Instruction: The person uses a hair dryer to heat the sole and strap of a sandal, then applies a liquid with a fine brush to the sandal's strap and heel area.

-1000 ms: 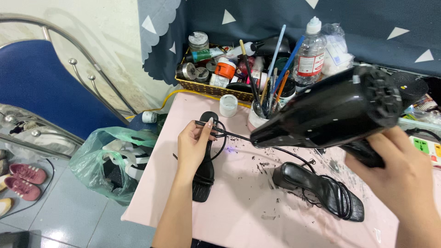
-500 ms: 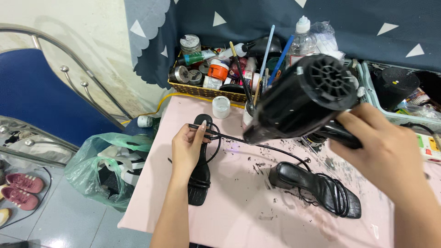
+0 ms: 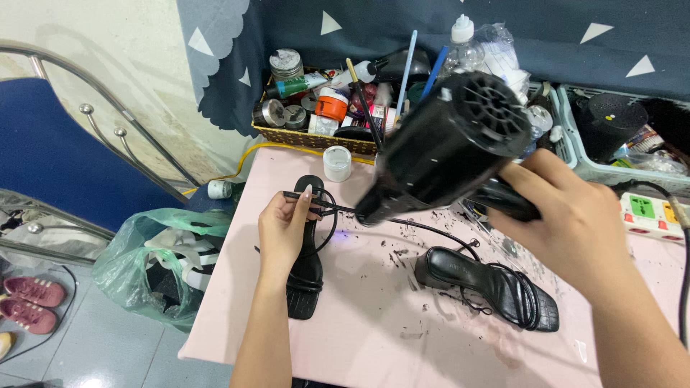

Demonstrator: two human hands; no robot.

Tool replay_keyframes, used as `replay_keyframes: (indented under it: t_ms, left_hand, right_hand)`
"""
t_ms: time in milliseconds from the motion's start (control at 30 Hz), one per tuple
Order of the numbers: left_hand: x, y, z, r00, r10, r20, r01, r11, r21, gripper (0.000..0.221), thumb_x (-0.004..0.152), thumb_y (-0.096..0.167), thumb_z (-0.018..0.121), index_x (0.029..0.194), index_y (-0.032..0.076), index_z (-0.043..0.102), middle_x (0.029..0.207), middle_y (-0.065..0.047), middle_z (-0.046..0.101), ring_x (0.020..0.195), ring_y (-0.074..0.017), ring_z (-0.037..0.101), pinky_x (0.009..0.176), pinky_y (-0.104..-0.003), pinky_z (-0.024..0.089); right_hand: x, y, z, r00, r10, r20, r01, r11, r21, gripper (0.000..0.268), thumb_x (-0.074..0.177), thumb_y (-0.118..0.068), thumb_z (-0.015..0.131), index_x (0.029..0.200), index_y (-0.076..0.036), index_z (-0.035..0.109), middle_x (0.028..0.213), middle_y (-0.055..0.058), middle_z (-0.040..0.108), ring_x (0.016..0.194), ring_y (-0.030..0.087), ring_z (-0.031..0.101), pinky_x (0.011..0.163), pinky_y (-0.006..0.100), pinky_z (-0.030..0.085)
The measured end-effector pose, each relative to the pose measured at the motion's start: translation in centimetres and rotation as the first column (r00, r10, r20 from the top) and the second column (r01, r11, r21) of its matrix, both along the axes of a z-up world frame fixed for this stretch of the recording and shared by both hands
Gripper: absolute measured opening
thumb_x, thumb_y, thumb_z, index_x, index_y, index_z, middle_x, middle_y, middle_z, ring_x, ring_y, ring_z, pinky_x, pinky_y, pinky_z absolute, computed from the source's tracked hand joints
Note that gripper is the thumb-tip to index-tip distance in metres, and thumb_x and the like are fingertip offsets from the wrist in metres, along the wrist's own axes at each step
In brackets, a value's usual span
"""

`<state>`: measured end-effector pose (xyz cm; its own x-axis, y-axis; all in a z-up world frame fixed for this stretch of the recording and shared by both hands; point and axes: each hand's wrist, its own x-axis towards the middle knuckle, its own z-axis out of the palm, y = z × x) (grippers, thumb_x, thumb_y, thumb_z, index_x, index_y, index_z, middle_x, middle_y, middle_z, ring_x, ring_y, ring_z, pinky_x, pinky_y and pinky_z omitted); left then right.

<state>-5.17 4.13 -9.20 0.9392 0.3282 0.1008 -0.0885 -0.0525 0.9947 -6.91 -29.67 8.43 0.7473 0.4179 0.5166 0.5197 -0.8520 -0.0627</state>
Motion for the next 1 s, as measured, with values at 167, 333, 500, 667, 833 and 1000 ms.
replay_keyframes:
  t_ms: [167,333,500,667,833,1000]
  left_hand:
    - [-0.1,-0.2,0.1,1.000,-0.006,0.010,0.006,1.000,-0.009,0.024,0.100,0.020,0.067,0.091,-0.002,0.064,0.081,-0.009,0.075,0.070,-0.0102,0.069,0.064,-0.023,0.052]
    - [-0.1,-0.1,0.5,1.000,0.008,0.005,-0.008,1.000,0.019,0.025,0.100,0.020,0.068,0.091,-0.003,0.064,0.080,-0.008,0.074,0.068,-0.0102,0.069,0.063,-0.023,0.051]
    - [-0.4,0.0,0.7,1.000,0.011,0.009,-0.011,1.000,-0.001,0.025,0.099,0.021,0.068,0.091,-0.002,0.064,0.080,-0.007,0.074,0.069,-0.0094,0.069,0.065,-0.023,0.052]
    - [-0.4,0.0,0.7,1.000,0.027,-0.007,-0.027,1.000,0.010,0.025,0.100,0.022,0.068,0.093,-0.002,0.064,0.080,-0.007,0.074,0.069,-0.0093,0.069,0.066,-0.023,0.052]
    - [-0.3,0.1,0.4,1.000,0.022,0.022,-0.022,1.000,-0.002,0.025,0.100,0.022,0.068,0.093,-0.002,0.064,0.081,-0.007,0.074,0.069,-0.0091,0.068,0.067,-0.024,0.053]
    - [-0.2,0.2,0.3,0.999,0.034,0.015,-0.034,0.999,-0.004,0.025,0.099,0.022,0.069,0.095,-0.002,0.063,0.081,-0.008,0.074,0.068,-0.0095,0.068,0.068,-0.024,0.054]
  right_hand:
    - [0.6,2.0,0.1,0.998,0.057,-0.034,-0.053,0.993,0.110,0.048,0.073,-0.022,0.085,0.116,-0.007,0.070,0.101,0.008,0.064,0.071,0.029,0.066,0.062,0.040,0.053]
    - [0.5,0.9,0.8,1.000,0.023,0.005,-0.023,0.998,0.057,0.048,0.071,-0.021,0.085,0.114,-0.006,0.070,0.101,0.009,0.065,0.072,0.031,0.067,0.064,0.041,0.054]
    - [-0.5,-2.3,1.0,0.996,-0.085,0.041,0.088,0.994,-0.068,0.051,0.067,-0.022,0.085,0.113,-0.004,0.071,0.102,0.009,0.067,0.072,0.031,0.067,0.064,0.040,0.055]
    - [-1.3,-4.8,0.6,0.987,-0.154,0.056,0.161,0.975,-0.156,0.047,0.072,-0.023,0.083,0.115,-0.008,0.072,0.107,0.005,0.069,0.078,0.028,0.068,0.066,0.037,0.054]
    - [-1.6,-4.9,0.2,0.966,-0.257,-0.008,0.249,0.943,-0.222,0.047,0.074,-0.025,0.084,0.117,-0.012,0.076,0.095,0.004,0.067,0.070,0.025,0.067,0.062,0.036,0.053]
    - [-1.1,-4.1,-0.5,0.991,-0.137,-0.001,0.135,0.976,-0.170,0.049,0.070,-0.026,0.084,0.114,-0.009,0.074,0.102,0.005,0.067,0.067,0.026,0.066,0.059,0.036,0.052]
